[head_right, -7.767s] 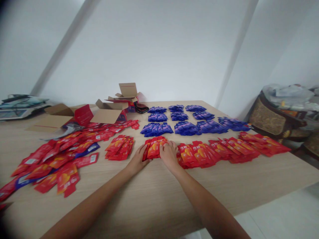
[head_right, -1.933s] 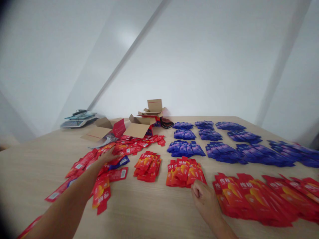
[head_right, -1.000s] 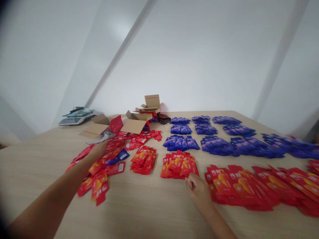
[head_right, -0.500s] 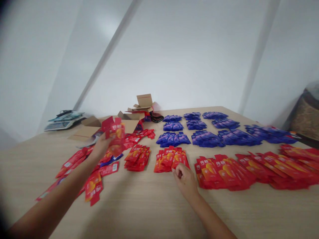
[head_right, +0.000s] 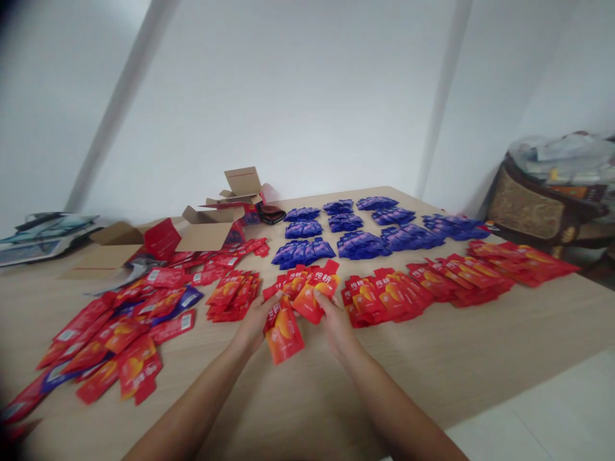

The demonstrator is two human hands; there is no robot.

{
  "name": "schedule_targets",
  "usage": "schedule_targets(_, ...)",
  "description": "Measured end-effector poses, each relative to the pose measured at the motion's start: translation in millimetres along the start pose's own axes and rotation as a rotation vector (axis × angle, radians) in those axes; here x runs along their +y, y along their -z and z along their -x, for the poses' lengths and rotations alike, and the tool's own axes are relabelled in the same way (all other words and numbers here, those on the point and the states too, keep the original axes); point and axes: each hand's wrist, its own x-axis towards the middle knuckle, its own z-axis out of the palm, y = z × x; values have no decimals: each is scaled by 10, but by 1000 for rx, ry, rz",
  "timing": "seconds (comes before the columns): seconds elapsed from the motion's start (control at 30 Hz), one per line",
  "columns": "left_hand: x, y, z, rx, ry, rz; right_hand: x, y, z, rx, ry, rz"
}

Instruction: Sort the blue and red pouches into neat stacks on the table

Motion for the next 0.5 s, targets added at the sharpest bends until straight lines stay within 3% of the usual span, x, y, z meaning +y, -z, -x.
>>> schedule_targets(0.17, 8, 18, -81, 29, -23, -45, 14, -11, 148, -187, -252, 108)
schedule_targets(0.27, -75, -53, -45, 31, -61, -75, 168, -39, 242, -278, -265, 128)
schedule_targets(0.37, -136, -77, -19, 21, -138, -218, 297, -44, 291, -290, -262, 127)
schedule_targets(0.43, -77, 21, -72, -14, -205, -365, 337, -36, 311, -321, -305, 144)
schedule_targets(0.5, 96, 262, -218, 17, -317, -477, 343, -20, 324, -353, -344, 143)
